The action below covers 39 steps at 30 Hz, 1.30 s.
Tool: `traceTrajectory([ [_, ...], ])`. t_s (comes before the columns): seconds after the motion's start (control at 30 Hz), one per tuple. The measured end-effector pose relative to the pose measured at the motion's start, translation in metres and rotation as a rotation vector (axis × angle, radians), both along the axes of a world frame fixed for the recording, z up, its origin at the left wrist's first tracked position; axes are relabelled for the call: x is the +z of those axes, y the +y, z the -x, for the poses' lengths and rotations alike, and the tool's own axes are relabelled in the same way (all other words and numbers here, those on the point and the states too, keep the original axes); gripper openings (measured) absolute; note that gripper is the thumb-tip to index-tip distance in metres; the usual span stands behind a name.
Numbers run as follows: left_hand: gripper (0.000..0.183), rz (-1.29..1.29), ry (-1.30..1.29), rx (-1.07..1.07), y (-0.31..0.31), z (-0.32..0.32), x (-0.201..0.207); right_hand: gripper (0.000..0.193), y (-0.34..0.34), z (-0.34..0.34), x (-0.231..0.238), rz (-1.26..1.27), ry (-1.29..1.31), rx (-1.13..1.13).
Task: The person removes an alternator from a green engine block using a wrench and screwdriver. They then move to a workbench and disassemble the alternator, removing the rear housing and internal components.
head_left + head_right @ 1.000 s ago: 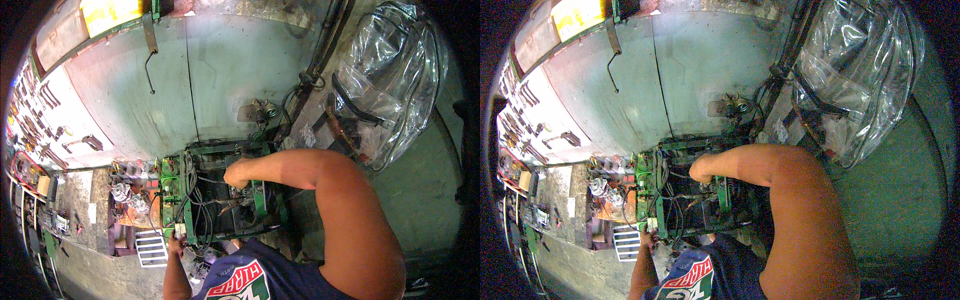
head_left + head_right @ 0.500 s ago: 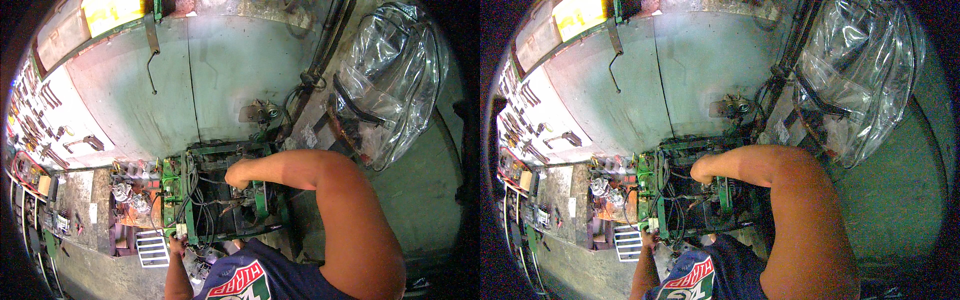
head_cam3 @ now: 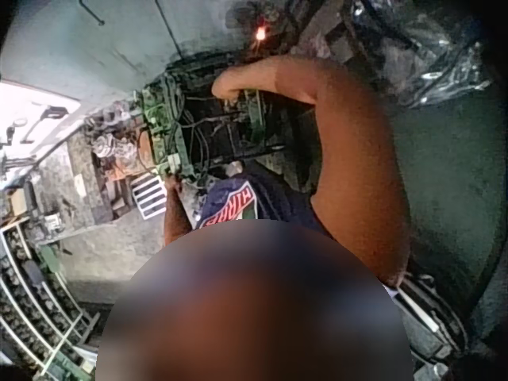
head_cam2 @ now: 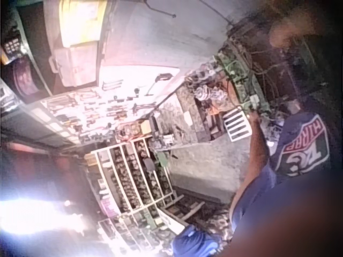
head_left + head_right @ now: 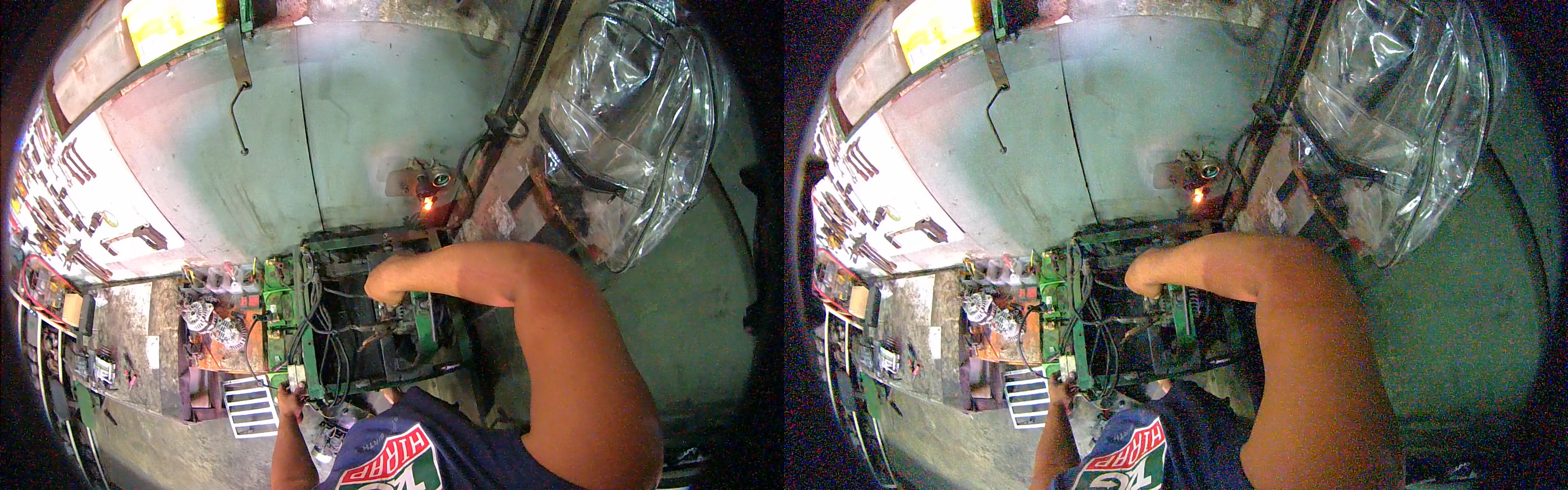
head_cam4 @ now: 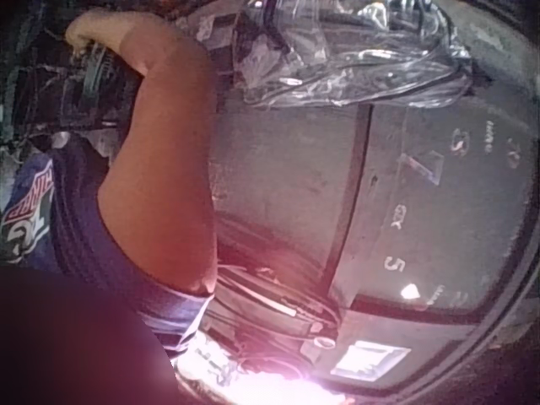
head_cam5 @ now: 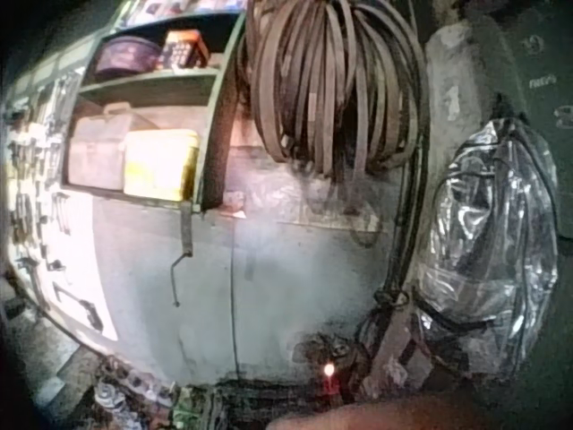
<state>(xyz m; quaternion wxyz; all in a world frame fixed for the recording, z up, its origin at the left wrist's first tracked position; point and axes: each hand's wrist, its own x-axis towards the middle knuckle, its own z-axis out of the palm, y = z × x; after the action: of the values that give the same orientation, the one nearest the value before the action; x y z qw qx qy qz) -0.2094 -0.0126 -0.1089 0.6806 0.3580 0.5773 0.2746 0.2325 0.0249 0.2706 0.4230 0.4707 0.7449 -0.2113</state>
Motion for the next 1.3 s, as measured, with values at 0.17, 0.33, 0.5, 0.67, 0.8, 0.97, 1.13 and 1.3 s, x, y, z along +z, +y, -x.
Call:
traceTrajectory([
  [0.17, 0.051, 0.027, 0.016, -0.010, 0.000, -0.001, 0.006, 0.030, -0.002, 0.001, 0.003, -0.021, 0.007, -0.021],
  [0.33, 0.054, -0.020, -0.038, -0.016, 0.000, 0.000, 0.004, 0.029, -0.002, 0.002, 0.006, -0.006, -0.003, -0.014],
  [0.5, 0.059, -0.060, 0.000, -0.046, 0.003, 0.003, -0.008, 0.028, 0.000, 0.000, 0.002, -0.009, -0.005, -0.017],
  [0.67, 0.060, -0.046, 0.075, -0.053, 0.004, 0.003, -0.006, 0.028, 0.002, -0.004, -0.011, -0.017, 0.000, -0.012],
  [0.8, 0.058, -0.063, -0.052, -0.042, 0.003, 0.002, 0.000, 0.029, 0.005, -0.003, -0.017, -0.008, -0.044, -0.011],
  [0.97, 0.056, 0.013, 0.029, -0.035, 0.005, 0.002, 0.000, 0.030, 0.004, 0.001, -0.008, 0.005, -0.050, -0.028],
  [1.13, 0.058, -0.013, -0.019, -0.023, 0.002, -0.003, 0.007, 0.029, 0.001, 0.002, 0.002, 0.006, -0.006, -0.036],
  [1.3, 0.074, 0.015, -0.054, 0.019, -0.003, -0.007, 0.017, 0.029, 0.003, 0.003, 0.000, 0.004, 0.011, -0.002],
])
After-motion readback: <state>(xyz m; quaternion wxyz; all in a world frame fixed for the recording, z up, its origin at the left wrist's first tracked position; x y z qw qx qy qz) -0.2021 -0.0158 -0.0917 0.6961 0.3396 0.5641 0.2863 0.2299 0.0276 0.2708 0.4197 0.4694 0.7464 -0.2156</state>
